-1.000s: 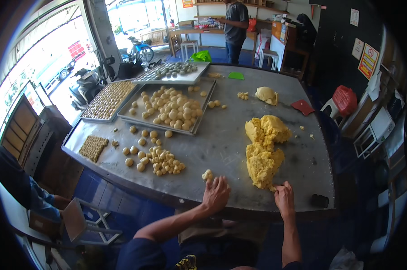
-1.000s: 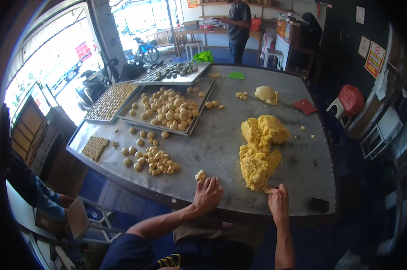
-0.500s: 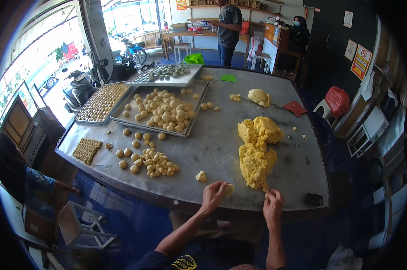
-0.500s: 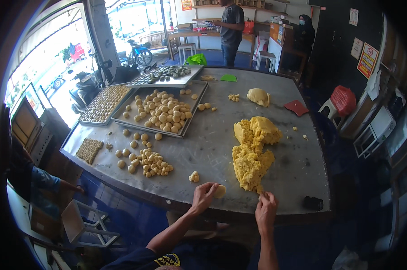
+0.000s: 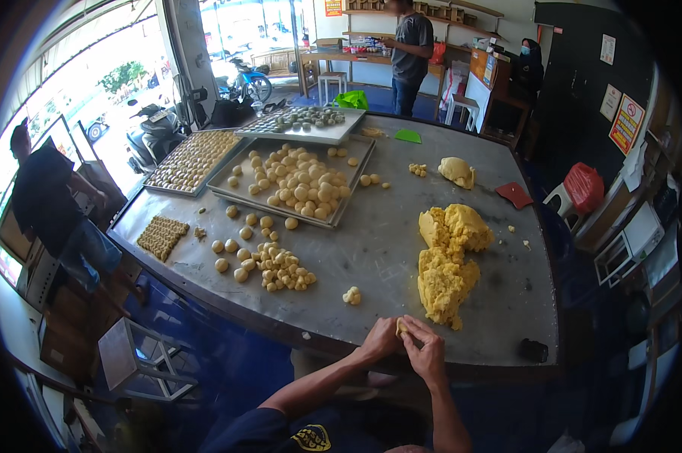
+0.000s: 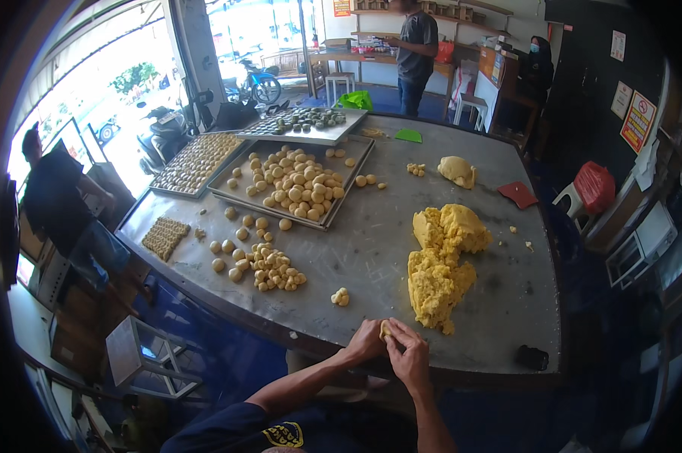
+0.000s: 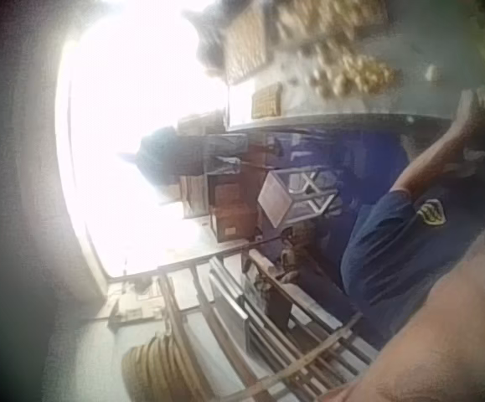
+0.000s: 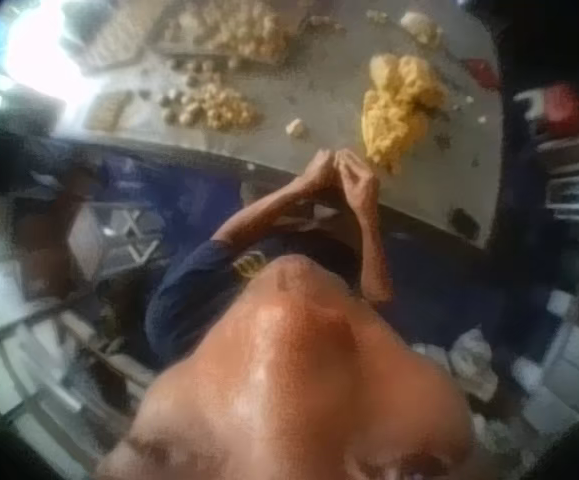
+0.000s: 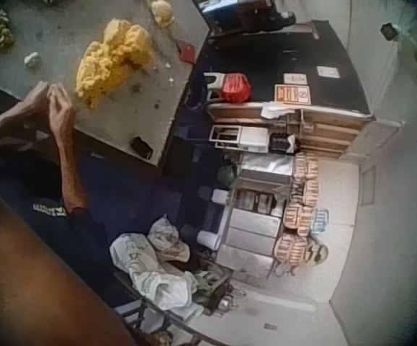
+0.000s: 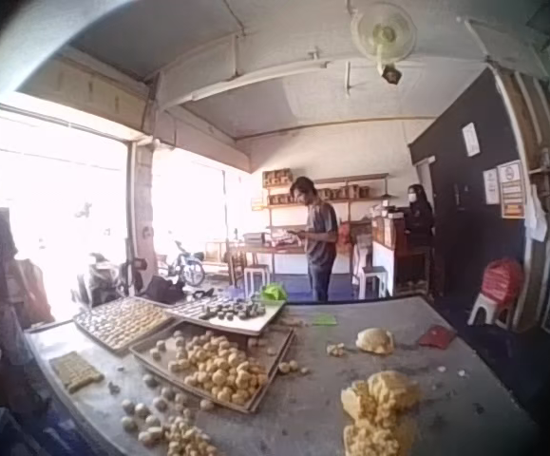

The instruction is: The person shapes portions of dough by hand on a metal table, places the shaped pieces onto a tray, and later uses a red scraper to gather and flatten more dough on the table.

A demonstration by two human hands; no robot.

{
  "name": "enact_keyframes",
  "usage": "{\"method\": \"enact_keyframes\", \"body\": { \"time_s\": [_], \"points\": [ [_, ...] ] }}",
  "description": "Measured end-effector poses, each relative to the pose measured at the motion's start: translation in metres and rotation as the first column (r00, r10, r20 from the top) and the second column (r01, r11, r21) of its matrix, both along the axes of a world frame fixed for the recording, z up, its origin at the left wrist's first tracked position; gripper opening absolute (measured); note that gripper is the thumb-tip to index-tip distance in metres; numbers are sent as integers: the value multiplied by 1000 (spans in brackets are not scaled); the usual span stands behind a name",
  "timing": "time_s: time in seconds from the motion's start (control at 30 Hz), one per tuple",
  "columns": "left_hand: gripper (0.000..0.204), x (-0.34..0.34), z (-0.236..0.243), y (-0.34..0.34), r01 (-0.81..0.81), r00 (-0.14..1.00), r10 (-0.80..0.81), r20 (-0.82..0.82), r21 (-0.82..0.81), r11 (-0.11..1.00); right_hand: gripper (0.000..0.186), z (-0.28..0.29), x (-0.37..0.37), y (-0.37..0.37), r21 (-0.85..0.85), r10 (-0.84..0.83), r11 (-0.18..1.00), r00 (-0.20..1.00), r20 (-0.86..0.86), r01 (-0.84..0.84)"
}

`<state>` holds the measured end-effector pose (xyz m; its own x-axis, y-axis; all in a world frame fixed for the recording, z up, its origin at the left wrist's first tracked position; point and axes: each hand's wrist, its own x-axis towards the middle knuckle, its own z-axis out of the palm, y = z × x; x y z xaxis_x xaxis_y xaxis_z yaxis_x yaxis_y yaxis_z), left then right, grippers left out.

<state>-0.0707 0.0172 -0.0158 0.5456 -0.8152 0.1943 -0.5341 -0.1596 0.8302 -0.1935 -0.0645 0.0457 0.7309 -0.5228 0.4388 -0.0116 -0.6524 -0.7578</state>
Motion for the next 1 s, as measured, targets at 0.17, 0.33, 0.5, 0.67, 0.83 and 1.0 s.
{"method": "enact_keyframes", "body": {
  "time_s": [0.17, 0.33, 0.5, 0.67, 0.83, 1.0],
  "points": [
    [30, -16, 12, -1, -88, 996, 91, -3, 233, 969, 18, -1, 0, 1, 92, -107, 989, 989, -105, 117],
    [30, -10, 12, 5, 43, 989, -35, -141, 52, 998, 14, 0, 4, 10, -176, -127, 978, 989, -72, 112],
    [28, -9, 15, 4, 75, 978, -75, -194, -6, 997, 17, -13, -5, -17, 489, -68, 869, 997, -20, 69],
    [26, -5, 16, 7, 100, 962, -118, -248, -86, 991, 25, -17, -8, -21, 665, -25, 746, 1000, -8, 24],
    [24, -7, 12, 6, 110, 982, -119, -144, -67, 992, 26, -6, -10, -10, 313, 24, 950, 995, -95, 7],
    [27, -10, 1, 0, 107, 994, -105, -43, 41, 993, 26, -8, -7, -1, -162, -48, 987, 985, -168, 21]
  ]
}}
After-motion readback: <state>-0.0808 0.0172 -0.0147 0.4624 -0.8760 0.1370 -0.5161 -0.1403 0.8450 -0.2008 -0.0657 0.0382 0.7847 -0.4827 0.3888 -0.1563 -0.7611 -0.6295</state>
